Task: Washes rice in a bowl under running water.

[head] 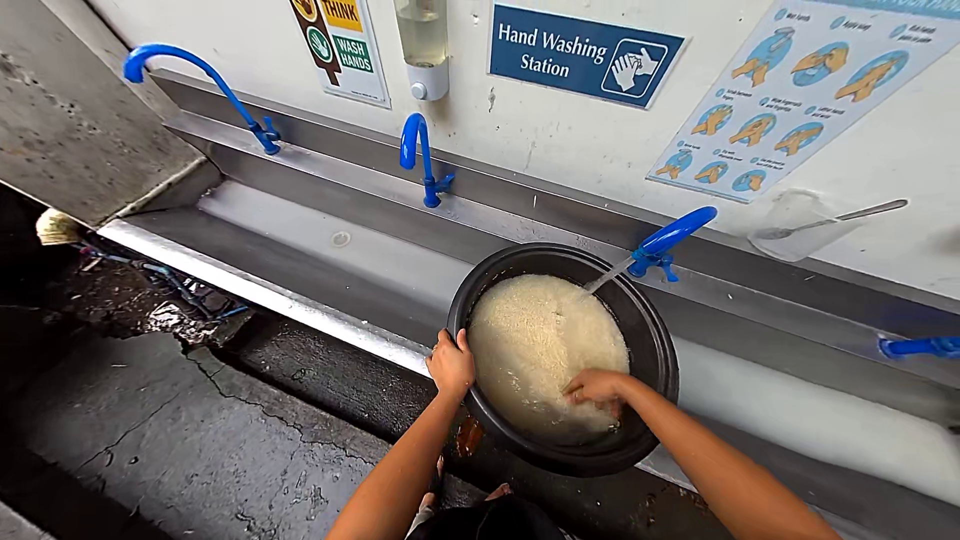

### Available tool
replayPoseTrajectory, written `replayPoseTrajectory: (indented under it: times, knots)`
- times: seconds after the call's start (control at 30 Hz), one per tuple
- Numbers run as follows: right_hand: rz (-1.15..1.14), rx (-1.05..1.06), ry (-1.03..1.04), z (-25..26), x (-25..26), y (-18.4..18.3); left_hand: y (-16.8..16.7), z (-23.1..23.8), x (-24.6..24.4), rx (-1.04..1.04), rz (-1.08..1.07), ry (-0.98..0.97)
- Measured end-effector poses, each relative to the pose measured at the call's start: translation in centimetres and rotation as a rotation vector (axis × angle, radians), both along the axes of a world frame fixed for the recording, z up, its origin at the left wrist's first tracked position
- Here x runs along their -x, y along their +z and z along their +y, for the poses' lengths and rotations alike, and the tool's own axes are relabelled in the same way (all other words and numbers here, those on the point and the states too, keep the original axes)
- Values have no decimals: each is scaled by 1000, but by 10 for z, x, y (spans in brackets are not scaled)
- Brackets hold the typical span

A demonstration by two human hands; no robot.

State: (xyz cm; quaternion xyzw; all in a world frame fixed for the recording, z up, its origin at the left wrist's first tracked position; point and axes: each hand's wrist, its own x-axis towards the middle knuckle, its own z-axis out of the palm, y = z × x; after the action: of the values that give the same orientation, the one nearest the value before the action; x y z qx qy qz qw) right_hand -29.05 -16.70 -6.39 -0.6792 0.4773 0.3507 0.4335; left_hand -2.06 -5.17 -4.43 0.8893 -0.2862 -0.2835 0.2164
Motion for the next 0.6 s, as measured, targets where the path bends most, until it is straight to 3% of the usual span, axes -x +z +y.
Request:
replayPoseTrajectory:
  times: [0.07,0.13,0.23,0.4,0.5,0.6]
  knots:
    - [-39,107,-284,-31,-3,20,0,0,0,4,1,-3]
    - [-22,336,-390,-72,-4,18,1,0,0,3,10,-10]
    - [20,565,-326,-125,-18,10,1,0,-1,18,29,-10]
    - [-109,648,-183,-155,-102,17,-1,2,-4,51,40,-15]
    - [-204,646,-19,-141,-167,15,0,2,-4,63,40,-22]
    - [-266,606,280,-88,-211,-1,0,2,-5,59,37,-25]
